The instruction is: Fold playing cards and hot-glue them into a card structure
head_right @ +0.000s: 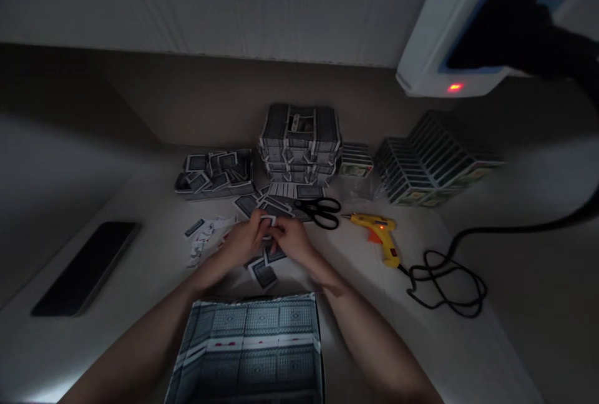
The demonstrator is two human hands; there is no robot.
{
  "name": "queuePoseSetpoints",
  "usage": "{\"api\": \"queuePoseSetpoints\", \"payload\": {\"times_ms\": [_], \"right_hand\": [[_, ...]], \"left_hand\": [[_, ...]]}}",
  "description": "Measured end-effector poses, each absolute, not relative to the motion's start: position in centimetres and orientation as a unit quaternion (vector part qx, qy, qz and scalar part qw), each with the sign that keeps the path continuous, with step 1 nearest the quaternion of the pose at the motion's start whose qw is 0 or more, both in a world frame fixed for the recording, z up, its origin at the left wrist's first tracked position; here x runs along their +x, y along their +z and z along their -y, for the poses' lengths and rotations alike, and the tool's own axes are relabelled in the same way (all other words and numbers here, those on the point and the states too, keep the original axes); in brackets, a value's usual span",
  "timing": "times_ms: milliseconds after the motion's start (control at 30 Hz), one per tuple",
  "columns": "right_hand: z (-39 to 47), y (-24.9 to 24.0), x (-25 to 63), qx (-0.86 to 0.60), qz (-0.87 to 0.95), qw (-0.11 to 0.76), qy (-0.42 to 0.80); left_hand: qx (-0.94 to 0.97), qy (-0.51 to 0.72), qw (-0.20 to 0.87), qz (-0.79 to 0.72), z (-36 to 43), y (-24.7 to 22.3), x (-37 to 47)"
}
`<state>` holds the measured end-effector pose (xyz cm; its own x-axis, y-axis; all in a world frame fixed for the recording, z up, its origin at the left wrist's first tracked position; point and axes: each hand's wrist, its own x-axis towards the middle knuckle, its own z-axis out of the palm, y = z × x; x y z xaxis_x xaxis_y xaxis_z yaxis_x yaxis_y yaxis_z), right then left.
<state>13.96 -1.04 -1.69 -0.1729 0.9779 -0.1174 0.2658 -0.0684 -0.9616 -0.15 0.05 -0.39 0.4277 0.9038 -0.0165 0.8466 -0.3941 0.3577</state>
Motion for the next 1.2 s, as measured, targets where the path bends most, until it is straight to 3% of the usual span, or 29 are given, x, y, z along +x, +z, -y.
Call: {"api": "queuePoseSetpoints", "payload": {"times_ms": [133,467,1033,1200], "right_hand": [[1.12,-1.37,13.85,-0.543,0.555,0.364,0.515],[1.07,-0.70,13.92,-0.522,0.511,0.369,0.575],[1.23,-0.99,13.80,-0.539,0.543,0.351,0.539],[1.12,-0.88,14.01,-0.523,0.545,0.348,0.555]], "left_hand": [[0.828,0.119,0.187,-0.516,-0.08,-0.73,-0.40],[0.734,0.331,0.345,-0.483,-0.86,-1.08,-0.78],[0.756,0.299,0.211,-0.543,-0.01,-1.15,-0.12],[0.732,0.326,0.296,-0.521,-0.48,-1.23,-0.44]]}}
